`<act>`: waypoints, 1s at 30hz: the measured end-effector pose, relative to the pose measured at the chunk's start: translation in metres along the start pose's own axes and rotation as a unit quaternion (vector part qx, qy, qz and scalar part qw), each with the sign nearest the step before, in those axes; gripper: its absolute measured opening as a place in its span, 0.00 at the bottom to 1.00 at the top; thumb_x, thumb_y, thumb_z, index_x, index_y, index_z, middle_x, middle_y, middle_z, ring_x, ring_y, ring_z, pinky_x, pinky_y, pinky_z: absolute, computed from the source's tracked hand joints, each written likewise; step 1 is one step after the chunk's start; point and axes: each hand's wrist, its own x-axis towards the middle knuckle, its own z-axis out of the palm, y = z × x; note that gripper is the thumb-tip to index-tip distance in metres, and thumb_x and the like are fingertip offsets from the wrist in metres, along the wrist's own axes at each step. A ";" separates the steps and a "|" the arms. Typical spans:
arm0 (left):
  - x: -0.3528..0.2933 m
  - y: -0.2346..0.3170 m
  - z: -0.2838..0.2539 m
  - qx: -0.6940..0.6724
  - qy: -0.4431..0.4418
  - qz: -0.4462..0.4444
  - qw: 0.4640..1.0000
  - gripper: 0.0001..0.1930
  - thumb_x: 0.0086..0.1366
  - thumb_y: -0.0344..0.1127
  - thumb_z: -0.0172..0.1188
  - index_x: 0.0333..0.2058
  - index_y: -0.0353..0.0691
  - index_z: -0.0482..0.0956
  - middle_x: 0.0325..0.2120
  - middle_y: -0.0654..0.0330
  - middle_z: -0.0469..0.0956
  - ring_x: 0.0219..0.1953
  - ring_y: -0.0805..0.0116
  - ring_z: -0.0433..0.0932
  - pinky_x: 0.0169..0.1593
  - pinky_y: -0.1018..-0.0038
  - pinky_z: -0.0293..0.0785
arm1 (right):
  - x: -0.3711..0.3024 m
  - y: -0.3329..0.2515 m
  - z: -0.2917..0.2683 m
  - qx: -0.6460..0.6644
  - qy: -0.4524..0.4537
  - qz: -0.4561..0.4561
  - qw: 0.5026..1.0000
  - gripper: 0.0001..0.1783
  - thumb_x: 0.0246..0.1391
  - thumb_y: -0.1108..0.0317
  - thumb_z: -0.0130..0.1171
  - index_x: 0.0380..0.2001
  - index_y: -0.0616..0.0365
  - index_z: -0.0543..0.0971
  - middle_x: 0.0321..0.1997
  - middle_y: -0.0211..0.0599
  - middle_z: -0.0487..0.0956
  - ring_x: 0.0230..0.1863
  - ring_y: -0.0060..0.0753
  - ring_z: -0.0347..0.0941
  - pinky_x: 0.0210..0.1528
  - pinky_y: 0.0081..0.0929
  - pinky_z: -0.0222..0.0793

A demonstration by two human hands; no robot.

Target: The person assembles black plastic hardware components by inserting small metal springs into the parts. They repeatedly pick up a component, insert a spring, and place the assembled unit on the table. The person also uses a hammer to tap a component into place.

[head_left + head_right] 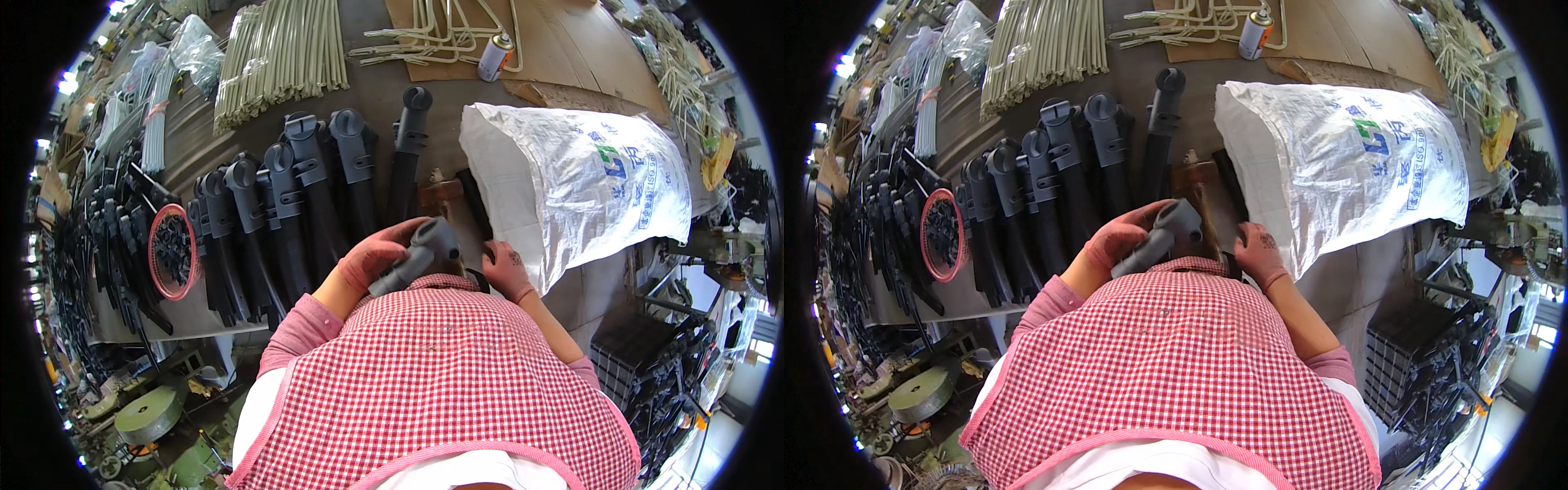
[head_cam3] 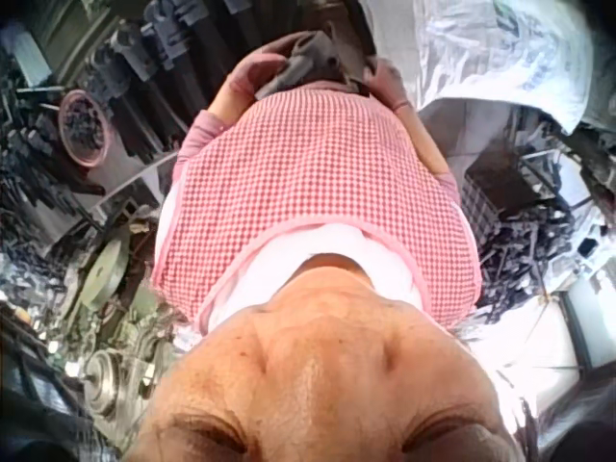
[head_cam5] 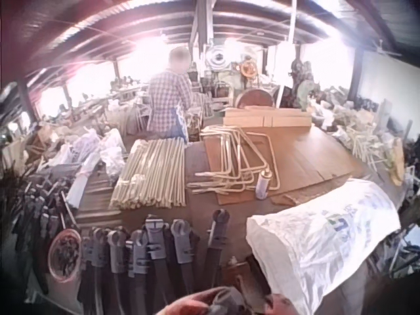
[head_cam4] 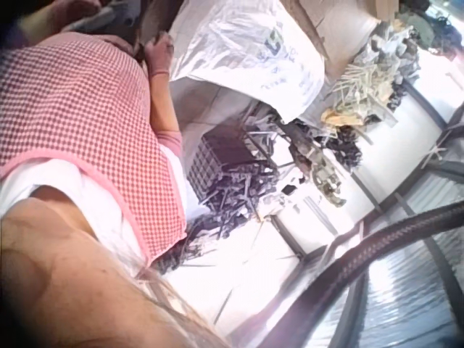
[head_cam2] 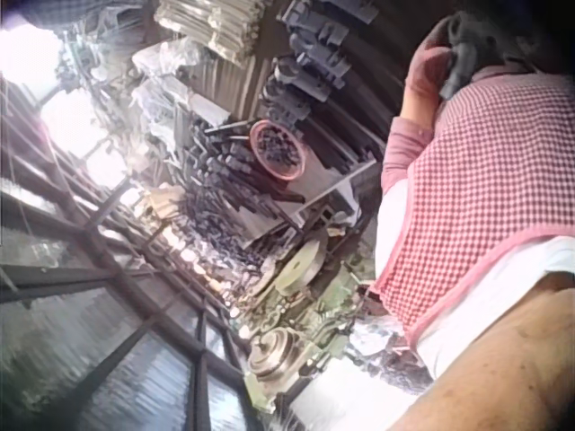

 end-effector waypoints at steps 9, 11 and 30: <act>-0.039 -0.012 0.022 0.131 0.097 -0.153 0.975 0.40 0.57 0.45 0.70 0.63 0.30 0.65 0.51 0.48 0.76 0.52 0.62 0.77 0.58 0.71 0.74 | 0.026 0.077 0.026 -0.113 0.073 0.145 0.980 0.43 0.40 0.54 0.69 0.58 0.65 0.69 0.62 0.52 0.69 0.65 0.53 0.63 0.68 0.39 0.58; -0.060 -0.016 0.017 -0.044 0.111 -0.086 0.989 0.24 0.62 0.41 0.65 0.51 0.30 0.74 0.40 0.51 0.80 0.43 0.64 0.80 0.50 0.72 0.79 | 0.047 0.104 0.010 0.114 0.116 0.190 0.968 0.44 0.40 0.53 0.70 0.59 0.66 0.70 0.64 0.53 0.70 0.66 0.49 0.63 0.69 0.36 0.56; -0.052 0.080 0.000 -0.220 -0.041 0.327 0.918 0.18 0.66 0.31 0.58 0.54 0.36 0.73 0.51 0.50 0.78 0.54 0.53 0.78 0.60 0.54 0.74 | -0.046 -0.104 -0.077 0.521 -0.037 -0.064 0.850 0.23 0.58 0.56 0.63 0.47 0.64 0.75 0.29 0.34 0.77 0.29 0.27 0.75 0.33 0.25 0.73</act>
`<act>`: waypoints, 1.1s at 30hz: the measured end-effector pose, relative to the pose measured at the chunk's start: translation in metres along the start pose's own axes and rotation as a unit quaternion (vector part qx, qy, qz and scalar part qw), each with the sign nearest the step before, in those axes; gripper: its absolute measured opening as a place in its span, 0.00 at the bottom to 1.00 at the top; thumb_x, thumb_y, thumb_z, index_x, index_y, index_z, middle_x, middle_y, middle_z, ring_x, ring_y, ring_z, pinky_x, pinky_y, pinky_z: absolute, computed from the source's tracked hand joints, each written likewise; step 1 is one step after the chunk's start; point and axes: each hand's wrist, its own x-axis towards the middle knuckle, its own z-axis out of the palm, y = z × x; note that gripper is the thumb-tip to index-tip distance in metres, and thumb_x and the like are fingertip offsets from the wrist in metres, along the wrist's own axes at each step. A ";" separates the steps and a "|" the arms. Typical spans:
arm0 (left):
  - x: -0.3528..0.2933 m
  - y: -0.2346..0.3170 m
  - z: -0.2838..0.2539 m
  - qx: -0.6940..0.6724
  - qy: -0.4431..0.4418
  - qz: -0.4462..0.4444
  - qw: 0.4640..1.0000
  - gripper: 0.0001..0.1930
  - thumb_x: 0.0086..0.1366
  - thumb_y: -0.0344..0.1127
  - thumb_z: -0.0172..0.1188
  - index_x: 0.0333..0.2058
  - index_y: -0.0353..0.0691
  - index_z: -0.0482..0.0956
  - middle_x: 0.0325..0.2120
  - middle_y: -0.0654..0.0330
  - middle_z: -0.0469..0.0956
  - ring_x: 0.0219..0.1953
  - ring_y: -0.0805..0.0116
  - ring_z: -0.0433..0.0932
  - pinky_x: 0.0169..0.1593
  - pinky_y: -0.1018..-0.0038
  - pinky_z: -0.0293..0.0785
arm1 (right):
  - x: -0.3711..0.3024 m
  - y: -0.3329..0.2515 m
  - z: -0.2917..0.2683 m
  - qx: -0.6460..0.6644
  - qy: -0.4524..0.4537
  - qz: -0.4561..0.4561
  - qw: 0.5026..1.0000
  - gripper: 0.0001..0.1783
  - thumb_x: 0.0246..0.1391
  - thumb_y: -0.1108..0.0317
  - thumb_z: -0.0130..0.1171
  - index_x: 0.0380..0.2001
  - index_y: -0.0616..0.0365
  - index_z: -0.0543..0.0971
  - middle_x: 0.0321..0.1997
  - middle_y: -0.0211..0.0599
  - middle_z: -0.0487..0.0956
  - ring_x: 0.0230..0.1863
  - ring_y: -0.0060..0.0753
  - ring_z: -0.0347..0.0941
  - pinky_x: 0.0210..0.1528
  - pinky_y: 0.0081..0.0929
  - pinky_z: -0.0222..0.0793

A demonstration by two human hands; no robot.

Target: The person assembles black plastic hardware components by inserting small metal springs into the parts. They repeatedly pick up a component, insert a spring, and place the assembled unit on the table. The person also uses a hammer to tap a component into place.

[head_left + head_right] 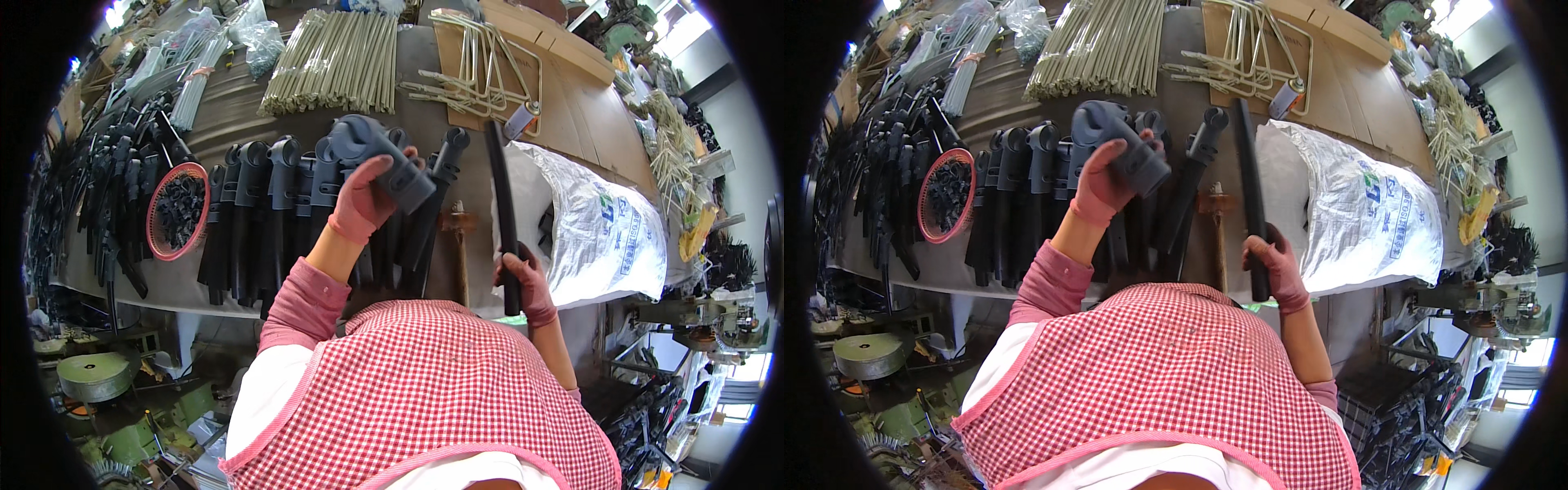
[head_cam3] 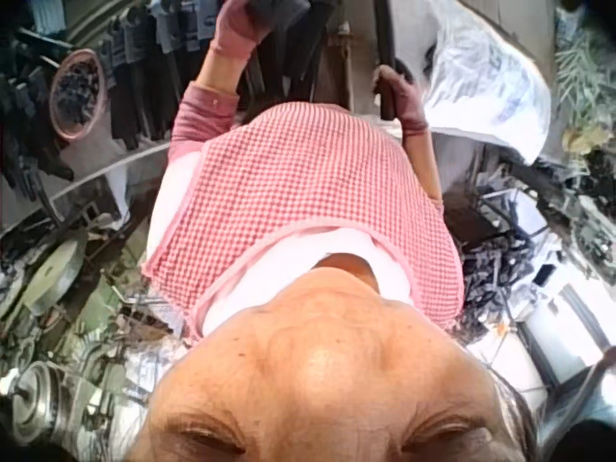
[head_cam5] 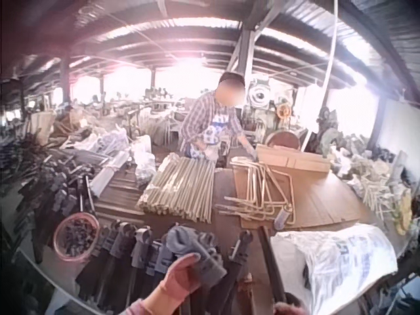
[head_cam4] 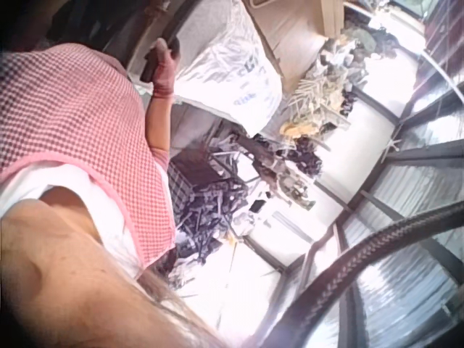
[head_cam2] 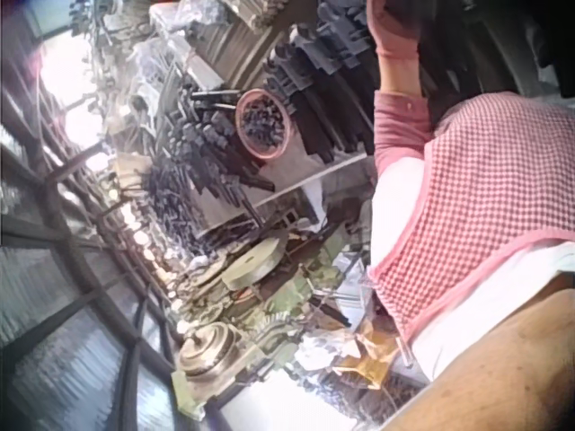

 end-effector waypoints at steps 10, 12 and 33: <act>0.006 0.038 0.055 0.057 -0.053 0.209 0.975 0.13 0.65 0.34 0.61 0.47 0.39 0.74 0.42 0.56 0.78 0.48 0.58 0.78 0.56 0.57 0.74 | -0.015 -0.026 0.039 0.198 -0.282 0.086 0.935 0.46 0.47 0.44 0.63 0.58 0.73 0.68 0.33 0.49 0.82 0.19 0.30 0.75 0.23 0.21 0.72; -0.001 0.041 0.061 0.035 -0.071 0.205 0.976 0.12 0.65 0.33 0.61 0.45 0.39 0.74 0.41 0.56 0.78 0.48 0.55 0.78 0.57 0.53 0.73 | -0.014 -0.019 0.039 0.301 -0.338 0.111 0.885 0.50 0.47 0.45 0.59 0.62 0.78 0.62 0.34 0.57 0.82 0.13 0.32 0.73 0.17 0.19 0.71; 0.000 0.041 0.083 0.004 -0.128 0.292 0.948 0.11 0.66 0.33 0.60 0.46 0.44 0.74 0.36 0.58 0.77 0.44 0.59 0.78 0.63 0.39 0.65 | -0.013 -0.029 0.071 0.113 -0.355 0.162 0.914 0.41 0.51 0.51 0.66 0.60 0.71 0.69 0.28 0.43 0.82 0.22 0.26 0.77 0.26 0.18 0.75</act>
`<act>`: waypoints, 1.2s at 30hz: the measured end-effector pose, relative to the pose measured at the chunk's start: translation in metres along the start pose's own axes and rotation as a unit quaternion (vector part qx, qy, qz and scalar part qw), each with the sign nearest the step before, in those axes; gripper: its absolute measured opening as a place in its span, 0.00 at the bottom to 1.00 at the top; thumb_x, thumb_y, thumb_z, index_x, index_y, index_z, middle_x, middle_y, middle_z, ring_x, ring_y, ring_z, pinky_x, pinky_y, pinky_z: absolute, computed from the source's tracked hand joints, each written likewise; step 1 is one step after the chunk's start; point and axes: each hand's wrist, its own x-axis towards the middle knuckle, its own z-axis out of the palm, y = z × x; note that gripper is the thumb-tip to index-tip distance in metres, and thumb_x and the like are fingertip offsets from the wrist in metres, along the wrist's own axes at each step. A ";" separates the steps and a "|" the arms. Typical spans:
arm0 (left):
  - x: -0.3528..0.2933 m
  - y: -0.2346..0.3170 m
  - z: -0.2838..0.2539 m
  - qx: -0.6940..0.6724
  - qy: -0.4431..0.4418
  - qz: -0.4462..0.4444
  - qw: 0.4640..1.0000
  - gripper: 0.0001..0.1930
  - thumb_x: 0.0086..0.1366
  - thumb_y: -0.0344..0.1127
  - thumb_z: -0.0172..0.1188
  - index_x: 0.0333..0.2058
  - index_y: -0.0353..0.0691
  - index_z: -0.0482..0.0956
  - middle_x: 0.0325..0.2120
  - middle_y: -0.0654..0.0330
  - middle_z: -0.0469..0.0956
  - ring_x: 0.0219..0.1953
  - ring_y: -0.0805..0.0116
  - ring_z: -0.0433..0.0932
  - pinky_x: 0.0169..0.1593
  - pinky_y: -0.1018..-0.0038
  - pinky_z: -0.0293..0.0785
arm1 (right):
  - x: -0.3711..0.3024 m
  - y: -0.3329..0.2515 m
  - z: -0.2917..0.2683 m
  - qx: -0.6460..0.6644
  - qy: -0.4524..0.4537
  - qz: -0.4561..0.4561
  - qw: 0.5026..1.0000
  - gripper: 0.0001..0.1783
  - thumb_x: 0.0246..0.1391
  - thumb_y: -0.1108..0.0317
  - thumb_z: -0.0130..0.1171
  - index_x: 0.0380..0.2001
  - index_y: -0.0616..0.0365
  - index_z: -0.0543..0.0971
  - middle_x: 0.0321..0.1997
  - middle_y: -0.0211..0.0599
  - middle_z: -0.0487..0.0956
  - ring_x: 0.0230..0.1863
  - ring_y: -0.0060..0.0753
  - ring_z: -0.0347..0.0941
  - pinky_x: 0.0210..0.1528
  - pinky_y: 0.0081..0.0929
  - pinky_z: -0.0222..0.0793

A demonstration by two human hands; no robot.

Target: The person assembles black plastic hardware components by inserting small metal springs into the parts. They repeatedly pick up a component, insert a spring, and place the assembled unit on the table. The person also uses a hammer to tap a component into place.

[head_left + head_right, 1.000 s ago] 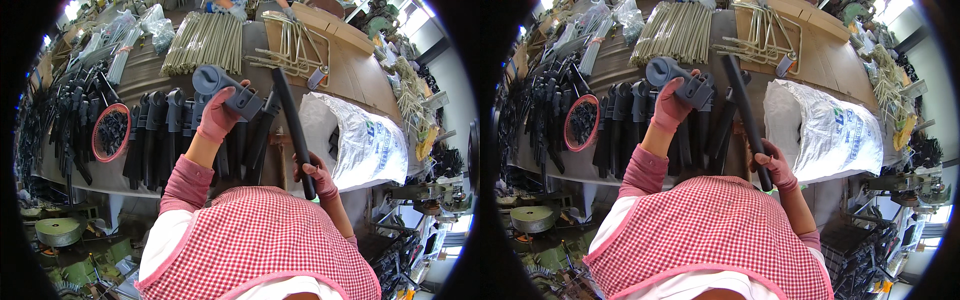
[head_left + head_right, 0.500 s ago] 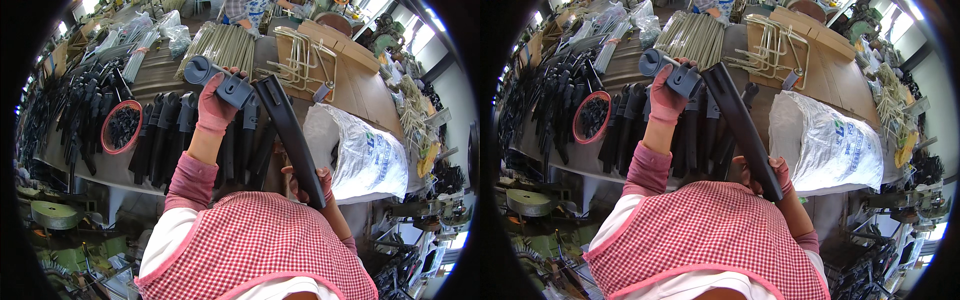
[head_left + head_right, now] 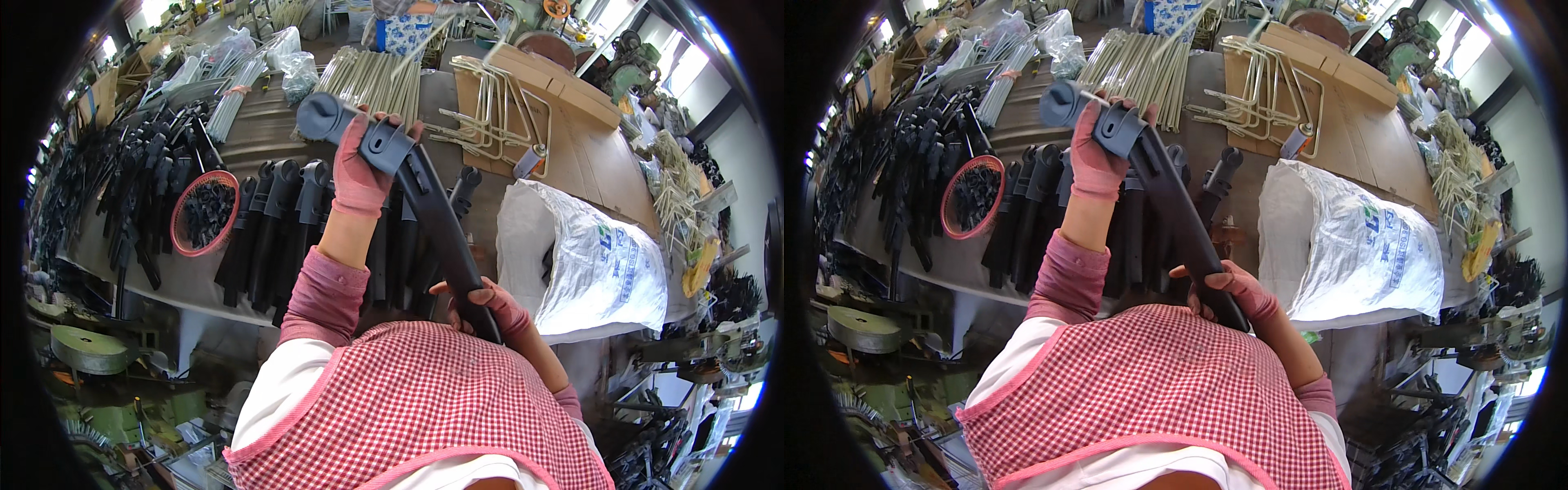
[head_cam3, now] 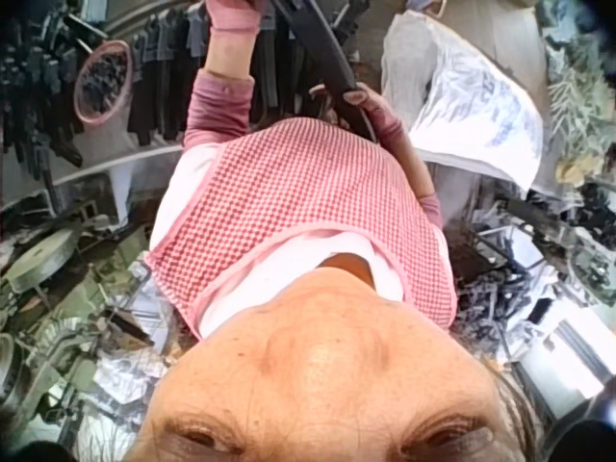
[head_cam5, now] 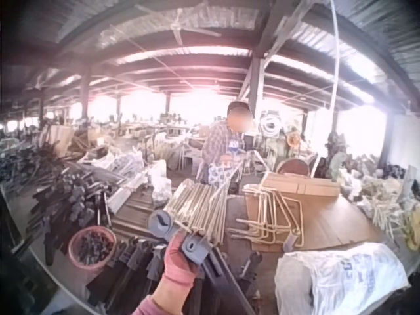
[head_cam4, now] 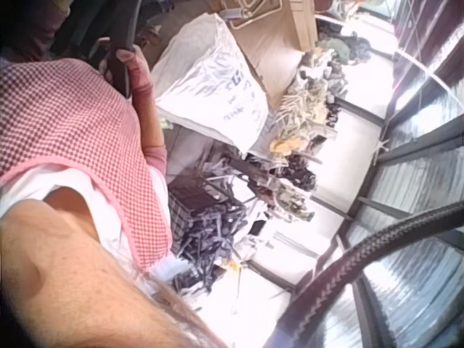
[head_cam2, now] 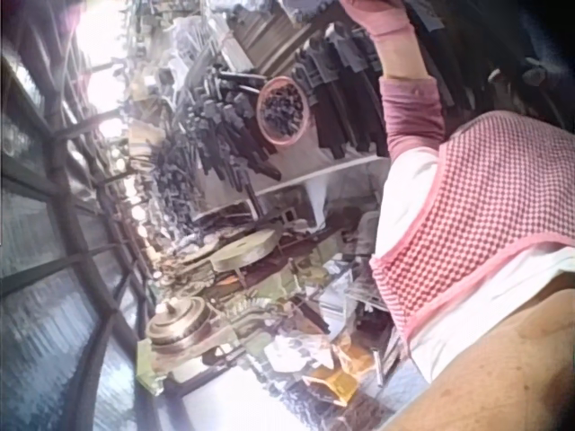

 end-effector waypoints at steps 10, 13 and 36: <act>-0.008 -0.004 0.021 0.080 -0.042 -0.165 0.982 0.15 0.68 0.33 0.58 0.51 0.39 0.69 0.41 0.60 0.73 0.45 0.64 0.76 0.59 0.48 0.74 | 0.011 -0.011 -0.005 -0.068 -0.048 -0.041 0.996 0.35 0.56 0.52 0.64 0.58 0.69 0.73 0.28 0.42 0.82 0.22 0.26 0.78 0.27 0.21 0.76; -0.046 -0.038 0.014 0.057 -0.029 -0.194 0.979 0.14 0.68 0.32 0.57 0.51 0.41 0.71 0.44 0.56 0.74 0.47 0.63 0.75 0.58 0.49 0.76 | 0.023 -0.003 -0.003 -0.057 -0.034 -0.058 0.996 0.31 0.57 0.57 0.64 0.58 0.67 0.74 0.30 0.41 0.82 0.24 0.27 0.78 0.29 0.23 0.76; -0.195 -0.056 -0.062 0.348 0.109 -0.521 0.772 0.23 0.53 0.35 0.73 0.47 0.36 0.77 0.43 0.60 0.79 0.43 0.68 0.79 0.48 0.70 0.77 | 0.064 0.106 -0.103 -0.288 0.473 -0.250 0.795 0.20 0.63 0.54 0.59 0.43 0.64 0.75 0.46 0.43 0.77 0.47 0.41 0.75 0.51 0.35 0.71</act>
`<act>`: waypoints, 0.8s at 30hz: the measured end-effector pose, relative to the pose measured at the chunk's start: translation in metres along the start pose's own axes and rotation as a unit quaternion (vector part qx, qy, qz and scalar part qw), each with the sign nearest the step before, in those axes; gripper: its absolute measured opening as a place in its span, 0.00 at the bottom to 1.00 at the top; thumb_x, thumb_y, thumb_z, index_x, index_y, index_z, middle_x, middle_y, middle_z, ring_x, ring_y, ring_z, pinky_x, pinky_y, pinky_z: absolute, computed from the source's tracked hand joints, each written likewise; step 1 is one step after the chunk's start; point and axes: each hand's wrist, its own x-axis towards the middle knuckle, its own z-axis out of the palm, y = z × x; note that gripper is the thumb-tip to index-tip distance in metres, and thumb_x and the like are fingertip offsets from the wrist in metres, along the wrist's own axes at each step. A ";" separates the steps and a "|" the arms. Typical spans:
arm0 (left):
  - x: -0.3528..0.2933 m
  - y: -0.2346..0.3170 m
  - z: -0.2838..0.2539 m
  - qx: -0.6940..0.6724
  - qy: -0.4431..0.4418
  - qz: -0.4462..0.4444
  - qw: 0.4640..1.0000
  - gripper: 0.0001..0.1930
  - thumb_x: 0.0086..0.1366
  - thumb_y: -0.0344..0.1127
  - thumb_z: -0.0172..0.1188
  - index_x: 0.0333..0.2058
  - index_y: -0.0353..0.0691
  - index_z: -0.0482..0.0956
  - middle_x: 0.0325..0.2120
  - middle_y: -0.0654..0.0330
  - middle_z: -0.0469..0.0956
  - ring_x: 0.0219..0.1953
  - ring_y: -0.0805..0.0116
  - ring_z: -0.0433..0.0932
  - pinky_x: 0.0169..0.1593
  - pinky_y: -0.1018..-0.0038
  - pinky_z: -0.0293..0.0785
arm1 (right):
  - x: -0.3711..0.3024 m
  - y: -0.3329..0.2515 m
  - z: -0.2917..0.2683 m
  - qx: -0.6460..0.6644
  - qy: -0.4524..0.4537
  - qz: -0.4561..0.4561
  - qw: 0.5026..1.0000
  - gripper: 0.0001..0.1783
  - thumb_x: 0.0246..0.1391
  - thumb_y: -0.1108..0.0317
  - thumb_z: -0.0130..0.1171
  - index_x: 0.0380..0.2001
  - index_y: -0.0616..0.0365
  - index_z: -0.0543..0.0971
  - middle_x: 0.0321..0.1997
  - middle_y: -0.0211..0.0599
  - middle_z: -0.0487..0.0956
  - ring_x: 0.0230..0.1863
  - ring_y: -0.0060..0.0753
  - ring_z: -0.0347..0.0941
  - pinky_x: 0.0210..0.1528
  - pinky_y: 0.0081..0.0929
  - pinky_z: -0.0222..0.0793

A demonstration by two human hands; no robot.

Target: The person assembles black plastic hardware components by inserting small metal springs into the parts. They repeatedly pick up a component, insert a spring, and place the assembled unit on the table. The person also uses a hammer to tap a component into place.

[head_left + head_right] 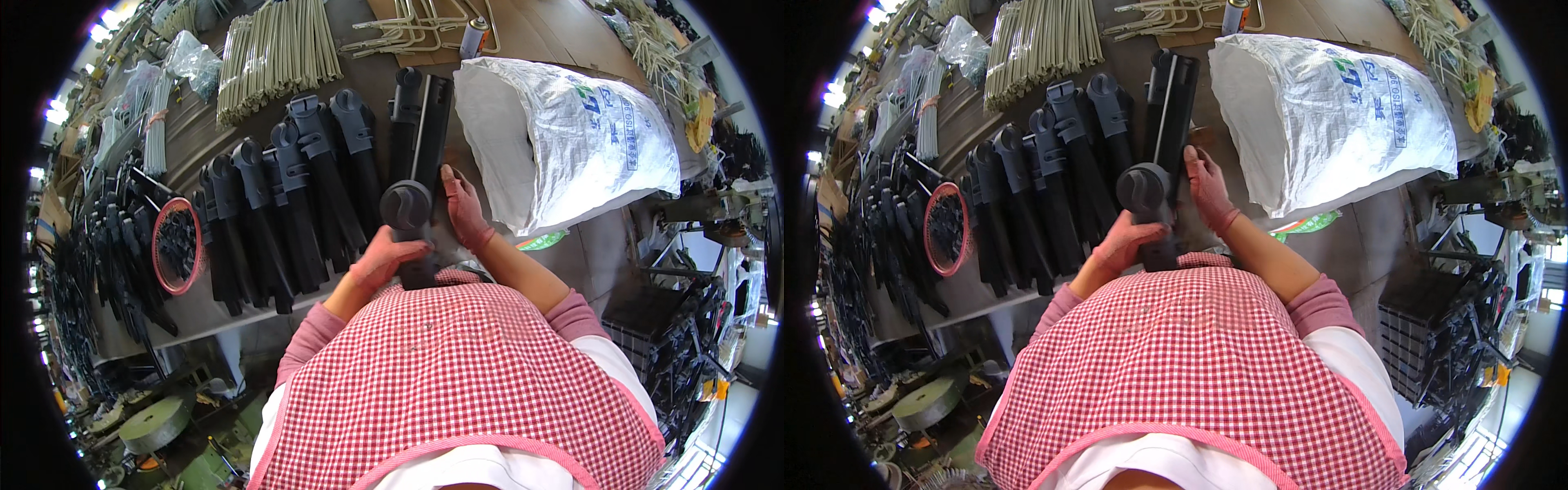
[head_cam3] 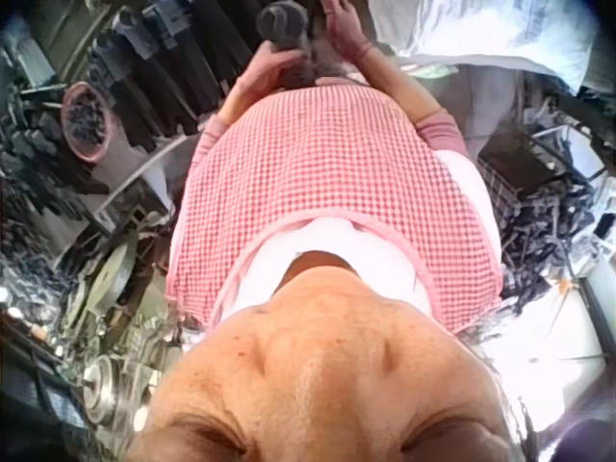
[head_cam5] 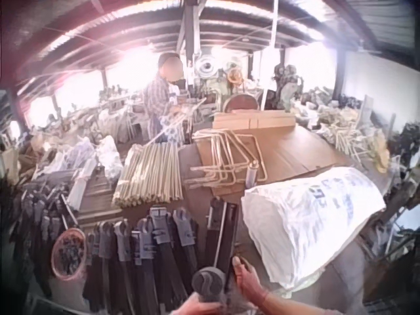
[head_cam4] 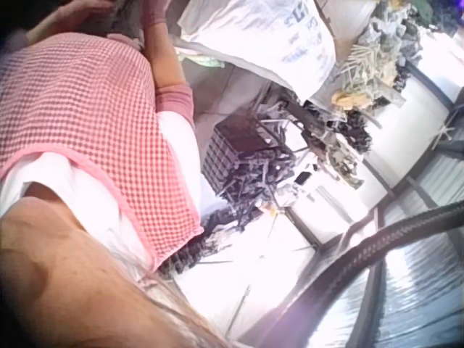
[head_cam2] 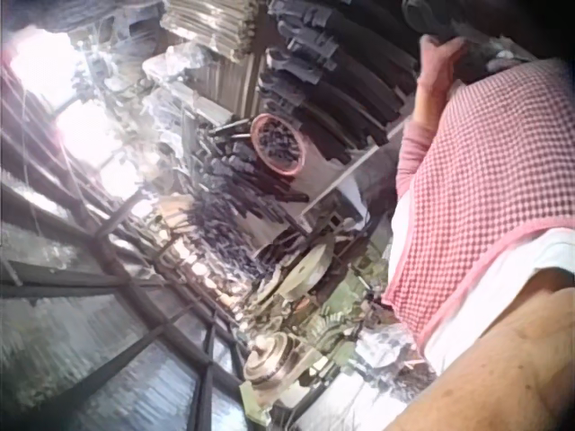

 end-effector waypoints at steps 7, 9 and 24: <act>-0.057 -0.068 0.006 0.574 0.187 0.193 0.773 0.24 0.41 0.43 0.76 0.41 0.48 0.85 0.49 0.50 0.75 0.48 0.49 0.79 0.52 0.61 0.77 | -0.028 0.131 -0.077 -0.473 -0.098 0.011 0.875 0.20 0.54 0.70 0.55 0.49 0.67 0.68 0.53 0.66 0.71 0.54 0.60 0.73 0.52 0.46 0.73; -0.067 -0.103 0.019 0.596 0.220 0.174 0.752 0.25 0.40 0.45 0.76 0.41 0.50 0.85 0.52 0.51 0.73 0.47 0.50 0.80 0.52 0.62 0.78 | -0.022 0.139 -0.104 -0.425 -0.063 -0.078 0.900 0.16 0.57 0.67 0.54 0.46 0.64 0.69 0.42 0.55 0.75 0.43 0.53 0.77 0.42 0.45 0.74; -0.023 -0.258 0.109 0.671 0.337 -0.108 0.652 0.25 0.44 0.53 0.70 0.42 0.50 0.84 0.51 0.49 0.69 0.44 0.47 0.80 0.46 0.59 0.80 | -0.096 0.023 -0.202 -0.234 -0.216 -0.003 0.948 0.19 0.69 0.59 0.49 0.30 0.65 0.71 0.20 0.48 0.70 0.23 0.54 0.68 0.33 0.45 0.68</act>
